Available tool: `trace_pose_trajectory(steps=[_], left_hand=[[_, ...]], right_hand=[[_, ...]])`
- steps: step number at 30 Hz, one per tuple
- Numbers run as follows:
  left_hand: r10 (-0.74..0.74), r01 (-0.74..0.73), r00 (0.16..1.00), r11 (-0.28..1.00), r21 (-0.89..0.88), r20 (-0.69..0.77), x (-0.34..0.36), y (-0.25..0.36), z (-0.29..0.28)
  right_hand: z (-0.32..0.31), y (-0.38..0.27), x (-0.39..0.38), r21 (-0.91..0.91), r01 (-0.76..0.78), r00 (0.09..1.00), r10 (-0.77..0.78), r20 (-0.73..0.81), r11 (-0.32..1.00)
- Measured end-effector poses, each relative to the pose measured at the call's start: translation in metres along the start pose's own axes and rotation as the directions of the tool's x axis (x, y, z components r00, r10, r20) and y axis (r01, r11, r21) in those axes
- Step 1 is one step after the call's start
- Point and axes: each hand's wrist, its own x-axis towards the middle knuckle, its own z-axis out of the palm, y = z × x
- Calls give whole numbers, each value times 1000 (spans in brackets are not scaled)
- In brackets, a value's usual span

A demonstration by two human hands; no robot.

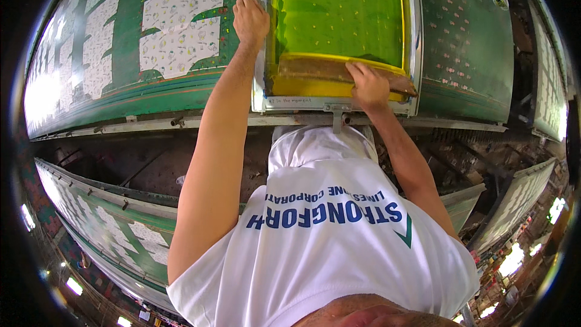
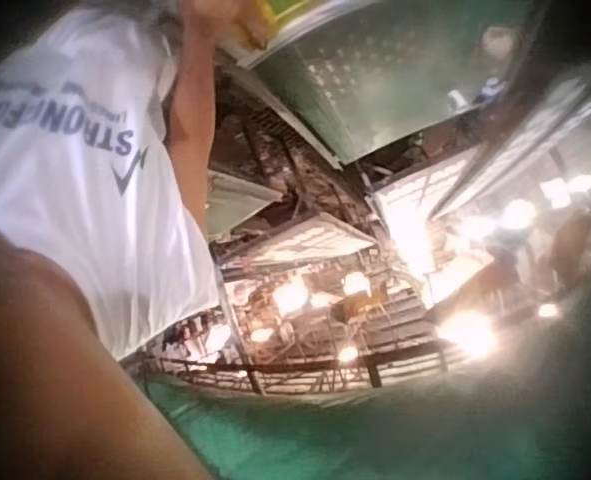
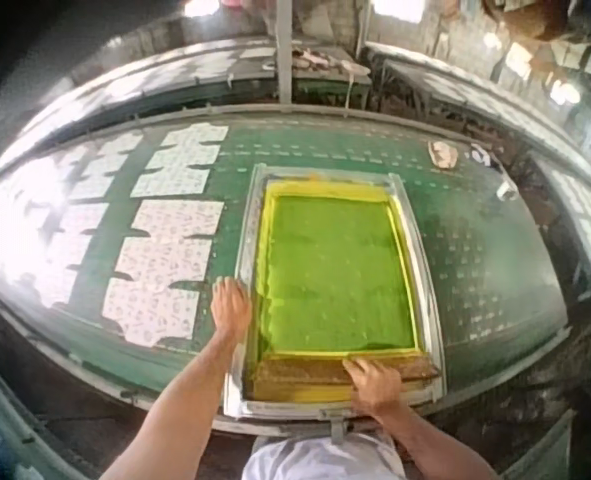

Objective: The person repeatedly pulls a squeegee across a yellow screen-printing frame to spread green ink over a mesh surface. The person holds the frame steady with one hand while using the other to draw the squeegee from top to bottom in a consistent motion.

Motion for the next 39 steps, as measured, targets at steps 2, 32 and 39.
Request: trace_pose_trajectory(steps=[2, 32, 39], left_hand=[[-10, 10, 1000, 1000, -15, 13, 0, 0, -1], [-26, 27, 1000, 987, 161, -9, 5, 20, 0], [-28, 24, 999, 984, 174, 18, 7, 24, -2]], right_hand=[[2, 12, 34, -19, -29, 999, 29, 18, 999], [-31, 199, 505, -120, -15, 989, 33, 145, 993], [-5, 207, 497, -175, 32, 989, -6, 148, 984]])
